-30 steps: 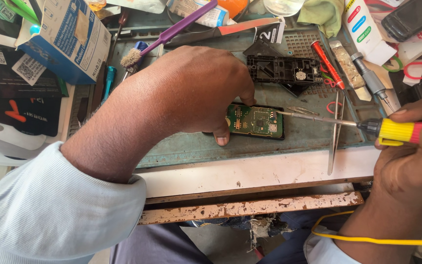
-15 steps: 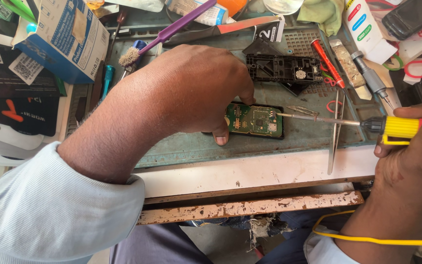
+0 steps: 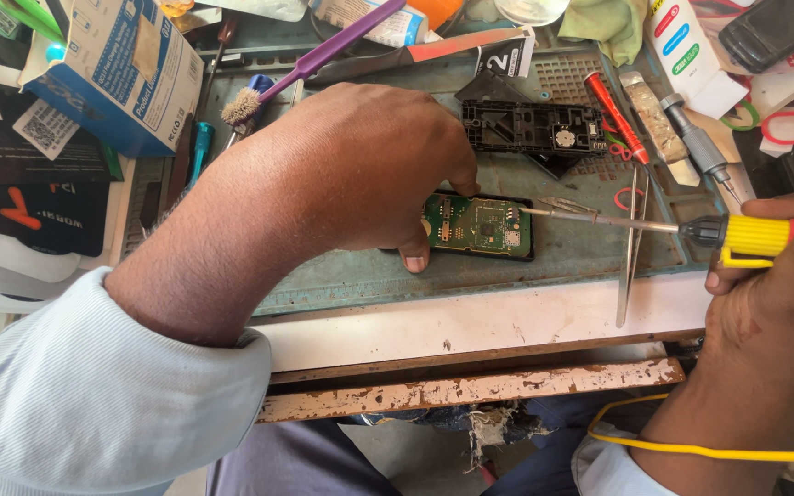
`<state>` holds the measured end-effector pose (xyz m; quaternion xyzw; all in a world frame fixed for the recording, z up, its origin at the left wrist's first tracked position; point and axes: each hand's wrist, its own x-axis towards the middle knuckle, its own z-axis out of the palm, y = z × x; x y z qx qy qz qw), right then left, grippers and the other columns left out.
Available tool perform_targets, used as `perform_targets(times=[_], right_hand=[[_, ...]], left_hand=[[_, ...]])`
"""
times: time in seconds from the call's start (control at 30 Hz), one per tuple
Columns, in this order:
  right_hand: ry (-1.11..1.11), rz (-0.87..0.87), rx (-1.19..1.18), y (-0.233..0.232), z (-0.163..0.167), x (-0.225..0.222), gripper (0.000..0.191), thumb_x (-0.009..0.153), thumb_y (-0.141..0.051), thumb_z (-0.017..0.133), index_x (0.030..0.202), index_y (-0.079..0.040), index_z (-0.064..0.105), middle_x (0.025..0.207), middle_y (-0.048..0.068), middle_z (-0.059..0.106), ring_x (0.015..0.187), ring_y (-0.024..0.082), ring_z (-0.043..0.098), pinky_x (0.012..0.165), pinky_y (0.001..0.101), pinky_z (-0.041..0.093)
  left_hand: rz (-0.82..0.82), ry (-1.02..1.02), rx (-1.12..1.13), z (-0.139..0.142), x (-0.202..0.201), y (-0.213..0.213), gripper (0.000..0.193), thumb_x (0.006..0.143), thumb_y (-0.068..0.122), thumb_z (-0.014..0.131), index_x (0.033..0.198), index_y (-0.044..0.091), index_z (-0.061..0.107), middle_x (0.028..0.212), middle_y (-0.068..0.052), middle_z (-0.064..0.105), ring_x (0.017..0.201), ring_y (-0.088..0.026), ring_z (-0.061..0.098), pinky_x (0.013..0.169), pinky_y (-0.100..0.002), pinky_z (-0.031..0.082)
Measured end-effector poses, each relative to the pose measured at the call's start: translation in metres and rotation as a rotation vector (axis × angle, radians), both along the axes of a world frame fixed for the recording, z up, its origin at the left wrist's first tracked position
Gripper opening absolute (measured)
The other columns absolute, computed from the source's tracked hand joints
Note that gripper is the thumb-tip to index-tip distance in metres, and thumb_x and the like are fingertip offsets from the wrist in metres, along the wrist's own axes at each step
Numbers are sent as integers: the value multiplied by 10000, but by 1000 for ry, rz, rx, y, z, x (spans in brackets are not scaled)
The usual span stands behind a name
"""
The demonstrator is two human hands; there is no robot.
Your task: The person uses tweezers and a soldering iron to repair components on a circuit board removed from a mobile phone.
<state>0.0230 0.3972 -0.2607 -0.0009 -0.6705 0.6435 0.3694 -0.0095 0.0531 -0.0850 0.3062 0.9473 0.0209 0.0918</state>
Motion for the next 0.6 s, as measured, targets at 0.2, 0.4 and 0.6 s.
perform_targets(times=[0.2, 0.4, 0.6], right_hand=[[25, 85, 30, 35, -31, -6, 624, 1140, -534, 586, 977, 64, 515, 700, 155, 496, 530, 229, 486, 513, 313, 424], [-59, 257, 39, 106, -70, -40, 402, 1122, -315, 624, 1014, 62, 536, 713, 165, 483, 547, 249, 474, 533, 338, 412], [-113, 180, -155, 75, -41, -36, 524, 1174, -450, 488, 896, -20, 599, 598, 99, 467, 439, 190, 430, 498, 323, 398]], left_hand=[[-28, 32, 7, -2, 0, 0, 670, 544, 321, 961, 1181, 293, 757, 1064, -16, 740, 1094, -284, 676, 888, -462, 533], [-14, 17, 6, -3, 0, 1, 621, 562, 311, 951, 1155, 292, 768, 1067, -18, 738, 1093, -288, 677, 892, -467, 532], [-28, 31, 19, -4, -1, 1, 647, 547, 319, 956, 1164, 291, 764, 1073, -10, 736, 1099, -287, 674, 889, -472, 532]])
